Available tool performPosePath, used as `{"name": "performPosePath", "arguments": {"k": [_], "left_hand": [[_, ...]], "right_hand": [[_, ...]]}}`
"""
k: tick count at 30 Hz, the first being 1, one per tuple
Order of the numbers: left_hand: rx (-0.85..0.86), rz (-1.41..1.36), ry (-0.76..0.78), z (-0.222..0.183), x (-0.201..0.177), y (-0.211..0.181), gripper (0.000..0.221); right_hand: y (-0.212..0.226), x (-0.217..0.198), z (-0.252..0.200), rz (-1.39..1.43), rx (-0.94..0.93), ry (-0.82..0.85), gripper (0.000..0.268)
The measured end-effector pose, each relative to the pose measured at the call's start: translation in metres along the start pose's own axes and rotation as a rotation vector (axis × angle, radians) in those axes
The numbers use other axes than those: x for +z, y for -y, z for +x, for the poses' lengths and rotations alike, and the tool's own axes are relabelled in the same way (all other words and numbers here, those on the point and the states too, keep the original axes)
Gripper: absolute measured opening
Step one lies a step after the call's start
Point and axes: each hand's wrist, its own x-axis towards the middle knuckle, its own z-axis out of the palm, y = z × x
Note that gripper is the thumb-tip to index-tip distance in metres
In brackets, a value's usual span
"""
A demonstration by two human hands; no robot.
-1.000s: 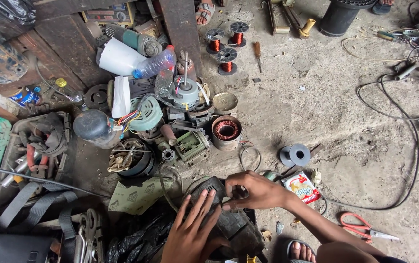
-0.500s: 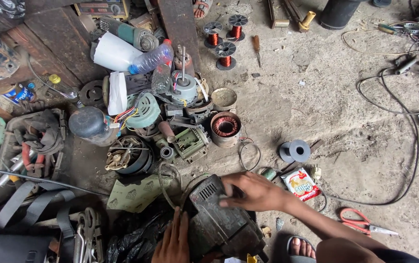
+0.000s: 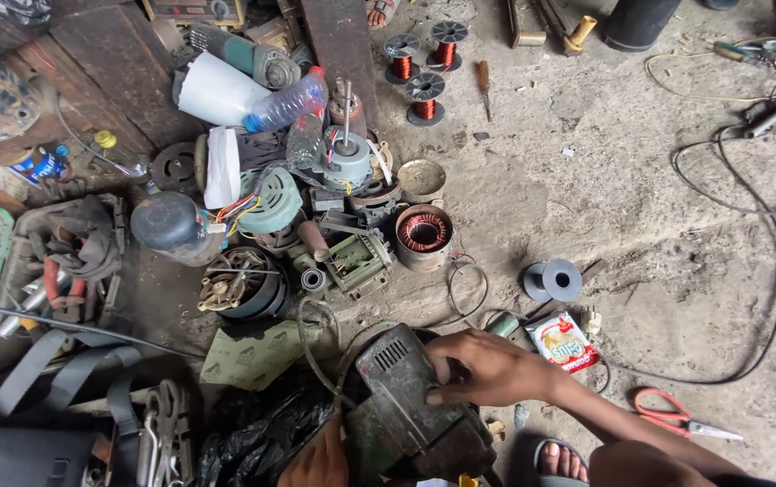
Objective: Manually sanding the surface of a metal device casing using a piece of sandpaper to smooth the finish.
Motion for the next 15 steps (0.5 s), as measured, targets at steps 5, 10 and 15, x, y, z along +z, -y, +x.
{"name": "performPosePath", "arguments": {"k": [5,10,15], "left_hand": [[-0.005,0.128,0.126,-0.018,0.035,0.007,0.052],[0.013,0.139,0.015,-0.013,0.026,0.000,0.118],[-0.014,0.134,0.122,-0.014,0.027,0.005,0.113]], "right_hand": [[0.002,0.014,0.012,-0.013,-0.002,-0.279,0.044],[0.008,0.002,-0.006,-0.018,0.098,0.030,0.026],[0.004,0.019,0.020,-0.062,0.049,-0.168,0.032]]}}
